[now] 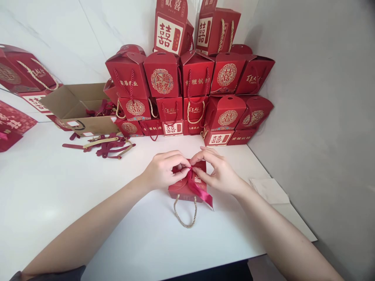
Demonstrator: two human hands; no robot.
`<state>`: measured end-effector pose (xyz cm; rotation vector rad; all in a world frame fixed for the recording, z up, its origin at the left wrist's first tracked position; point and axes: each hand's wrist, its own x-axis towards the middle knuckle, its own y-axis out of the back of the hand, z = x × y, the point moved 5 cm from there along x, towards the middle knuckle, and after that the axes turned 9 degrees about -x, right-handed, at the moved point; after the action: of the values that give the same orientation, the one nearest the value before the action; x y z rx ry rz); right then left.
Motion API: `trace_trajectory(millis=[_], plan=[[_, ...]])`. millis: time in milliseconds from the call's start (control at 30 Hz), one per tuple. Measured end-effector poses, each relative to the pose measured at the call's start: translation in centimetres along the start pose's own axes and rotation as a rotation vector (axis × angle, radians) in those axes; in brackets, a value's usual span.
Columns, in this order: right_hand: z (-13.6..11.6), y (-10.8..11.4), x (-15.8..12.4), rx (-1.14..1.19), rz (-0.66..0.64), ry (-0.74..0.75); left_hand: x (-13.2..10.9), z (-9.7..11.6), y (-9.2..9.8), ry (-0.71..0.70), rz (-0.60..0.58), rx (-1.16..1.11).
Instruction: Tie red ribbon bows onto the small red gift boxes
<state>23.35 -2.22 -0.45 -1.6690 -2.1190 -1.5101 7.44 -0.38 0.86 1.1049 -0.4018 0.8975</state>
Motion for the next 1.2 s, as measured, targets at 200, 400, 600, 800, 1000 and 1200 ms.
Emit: trace_trajectory(millis=[200,400,600,800,1000,1200], plan=[[0.2,0.7,0.0,-0.028,0.073,-0.020,0.0,0.2,-0.1,-0.037,-0.003,0.010],[-0.1,0.9,0.1,-0.082,0.030,0.063,-0.2,0.6,-0.1,-0.100,-0.024,0.064],[0.1,1.3,0.1,-0.049,0.014,0.042,-0.2,1.2,-0.2,-0.187,-0.002,0.171],[-0.1,1.2,0.0,-0.056,0.057,0.039,-0.4,1.1,-0.3,-0.203,-0.011,0.196],[0.4,0.6,-0.2,0.039,-0.051,-0.027,-0.5,1.2,-0.3,-0.223,-0.027,0.196],[0.9,1.0,-0.4,0.158,-0.036,-0.160,-0.3,1.4,-0.3,-0.226,-0.004,0.212]])
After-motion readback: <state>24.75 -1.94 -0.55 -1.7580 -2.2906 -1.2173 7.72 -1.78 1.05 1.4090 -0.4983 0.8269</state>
